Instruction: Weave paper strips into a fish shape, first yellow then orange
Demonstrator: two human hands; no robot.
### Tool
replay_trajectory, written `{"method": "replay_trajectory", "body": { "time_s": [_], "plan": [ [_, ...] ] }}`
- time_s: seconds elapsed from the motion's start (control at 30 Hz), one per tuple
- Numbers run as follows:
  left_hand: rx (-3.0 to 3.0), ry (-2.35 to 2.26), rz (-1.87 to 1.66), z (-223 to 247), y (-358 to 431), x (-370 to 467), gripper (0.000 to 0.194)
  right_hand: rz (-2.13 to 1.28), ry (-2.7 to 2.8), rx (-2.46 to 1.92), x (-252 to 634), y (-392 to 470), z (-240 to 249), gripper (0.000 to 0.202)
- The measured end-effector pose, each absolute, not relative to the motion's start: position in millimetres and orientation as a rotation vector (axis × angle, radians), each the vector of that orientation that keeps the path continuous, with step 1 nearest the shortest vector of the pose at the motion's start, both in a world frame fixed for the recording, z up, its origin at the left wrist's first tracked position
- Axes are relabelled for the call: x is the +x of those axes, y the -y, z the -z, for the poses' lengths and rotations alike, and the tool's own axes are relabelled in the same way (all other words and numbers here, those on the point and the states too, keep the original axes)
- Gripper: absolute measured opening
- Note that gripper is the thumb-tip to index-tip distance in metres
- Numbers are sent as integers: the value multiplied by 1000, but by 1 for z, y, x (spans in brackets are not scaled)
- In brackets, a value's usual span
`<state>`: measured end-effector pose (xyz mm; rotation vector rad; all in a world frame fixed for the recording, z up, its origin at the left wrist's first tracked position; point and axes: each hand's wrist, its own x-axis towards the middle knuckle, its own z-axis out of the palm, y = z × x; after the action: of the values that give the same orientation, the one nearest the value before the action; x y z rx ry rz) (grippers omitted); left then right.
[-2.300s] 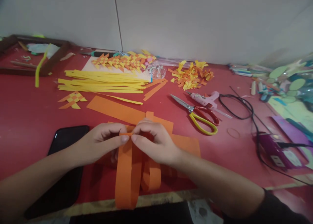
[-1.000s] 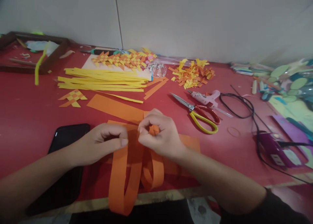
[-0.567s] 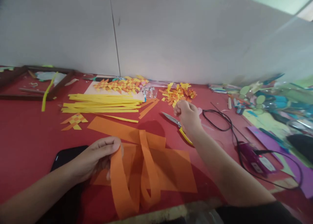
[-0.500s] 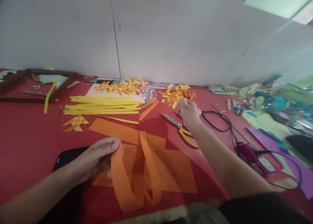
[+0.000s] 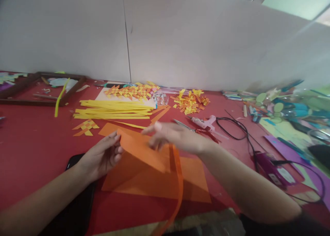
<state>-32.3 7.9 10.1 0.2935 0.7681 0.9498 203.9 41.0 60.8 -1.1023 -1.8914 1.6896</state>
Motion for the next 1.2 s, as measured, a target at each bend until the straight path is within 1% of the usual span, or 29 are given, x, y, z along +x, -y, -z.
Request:
{"method": "replay_trajectory", "body": {
  "time_s": [0.03, 0.07, 0.1, 0.17, 0.27, 0.33, 0.43, 0.5, 0.57, 0.6, 0.67, 0.77, 0.83, 0.87, 0.97, 1.07, 1.2],
  "plan": [
    [255, -791, -991, -11, -9, -32, 17, -1764, 1907, -1118, 200, -28, -66, 53],
    [225, -810, -1027, -13, -9, -32, 17, -1827, 1931, -1151, 199, -19, -71, 52],
    [208, -828, -1054, -13, -10, -31, 16, -1812, 1934, -1210, 200, -14, -74, 51],
    [213, -866, -1091, -13, -11, -30, 16, -1661, 1885, -1346, 211, -13, -78, 41],
    [311, -934, -1116, -8, -11, -28, 18, -1246, 1901, -1507, 240, -29, -80, 29],
    [427, -966, -1119, -4, -9, -26, 21, -981, 2036, -1524, 259, -41, -80, 21],
    [686, -1004, -1066, 0, -4, -23, 29, -685, 2243, -1627, 276, -50, -76, 11],
    [846, -1036, -988, 1, 0, -21, 30, -420, 2317, -1740, 273, -50, -69, 10],
    [954, -1061, -915, 1, 2, -20, 32, -103, 2284, -1677, 257, -43, -61, 14],
    [990, -1070, -890, 1, 3, -20, 34, -77, 2305, -1584, 245, -38, -56, 12],
    [1041, -1085, -857, 2, 4, -20, 35, -227, 2343, -1326, 220, -27, -45, 17],
    [1102, -1087, -845, 4, 3, -22, 25, -406, 2372, -1064, 192, -12, -27, 28],
    [1128, -1078, -850, 6, 3, -23, 19, -479, 2388, -1006, 184, -6, -15, 25],
    [1129, -1077, -851, 7, 3, -24, 17, -491, 2388, -990, 184, -5, -10, 21],
    [1135, -1080, -843, 10, 4, -25, 17, -448, 2364, -953, 187, -3, 2, 10],
    [1238, -1101, -845, 12, 6, -25, 21, -402, 2356, -911, 190, -4, 6, 8],
    [1479, -1092, -885, 12, 8, -26, 40, -328, 2379, -839, 189, -4, 4, 7]
  ]
}}
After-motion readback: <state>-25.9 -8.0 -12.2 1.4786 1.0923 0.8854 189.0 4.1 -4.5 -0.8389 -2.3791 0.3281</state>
